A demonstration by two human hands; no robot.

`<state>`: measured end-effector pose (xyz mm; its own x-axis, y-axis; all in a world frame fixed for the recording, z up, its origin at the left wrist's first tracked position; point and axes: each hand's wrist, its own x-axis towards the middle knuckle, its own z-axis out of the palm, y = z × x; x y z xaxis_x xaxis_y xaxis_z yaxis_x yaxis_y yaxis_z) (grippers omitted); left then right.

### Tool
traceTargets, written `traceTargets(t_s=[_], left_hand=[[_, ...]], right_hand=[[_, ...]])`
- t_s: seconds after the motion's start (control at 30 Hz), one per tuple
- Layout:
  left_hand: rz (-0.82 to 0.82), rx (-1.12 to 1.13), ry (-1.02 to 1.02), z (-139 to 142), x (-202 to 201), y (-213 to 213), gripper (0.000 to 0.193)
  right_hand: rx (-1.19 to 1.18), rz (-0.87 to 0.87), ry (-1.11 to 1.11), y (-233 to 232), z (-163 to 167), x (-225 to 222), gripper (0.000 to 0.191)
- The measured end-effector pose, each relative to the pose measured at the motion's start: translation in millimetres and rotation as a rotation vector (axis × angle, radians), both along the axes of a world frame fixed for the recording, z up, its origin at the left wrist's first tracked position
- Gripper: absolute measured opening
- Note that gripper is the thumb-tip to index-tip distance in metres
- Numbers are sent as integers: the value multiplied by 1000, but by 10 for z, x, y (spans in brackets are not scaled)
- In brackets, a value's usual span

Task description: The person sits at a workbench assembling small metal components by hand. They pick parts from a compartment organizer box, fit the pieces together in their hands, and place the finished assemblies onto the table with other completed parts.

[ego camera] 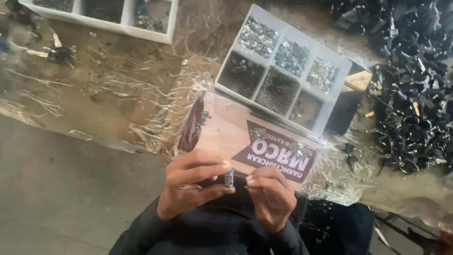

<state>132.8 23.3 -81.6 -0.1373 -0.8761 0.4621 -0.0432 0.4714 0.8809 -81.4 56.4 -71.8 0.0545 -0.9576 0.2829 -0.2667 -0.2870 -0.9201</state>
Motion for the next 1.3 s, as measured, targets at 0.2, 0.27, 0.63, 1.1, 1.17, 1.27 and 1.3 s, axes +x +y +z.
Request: traceTargets(t_s=[0.2, 0.27, 0.63, 1.1, 1.17, 1.27, 1.3], left_hand=[[-44, -36, -22, 40, -239, 34, 47], [-55, -32, -35, 37, -281, 51, 48], [-7, -36, -148, 35, -497, 21, 46], [-194, -142, -270, 114, -1147, -27, 38], [-185, -116, -266, 126, -1238, -65, 34], [-131, -31, -230, 158, -1365, -47, 30], [-112, 12, -206, 164, -1413, -44, 29]], right_hand=[[-5, 25, 30, 29, 200, -26, 20], [-45, -2, 101, 8, 248, -58, 19], [-53, -4, 248, -14, 227, -379, 18], [668, 157, -648, 189, -163, -1180, 37], [232, -143, 43, 108, -92, -1408, 28], [-243, -734, 944, -143, -82, -1835, 28], [-174, -761, 981, -161, -56, -1973, 32]])
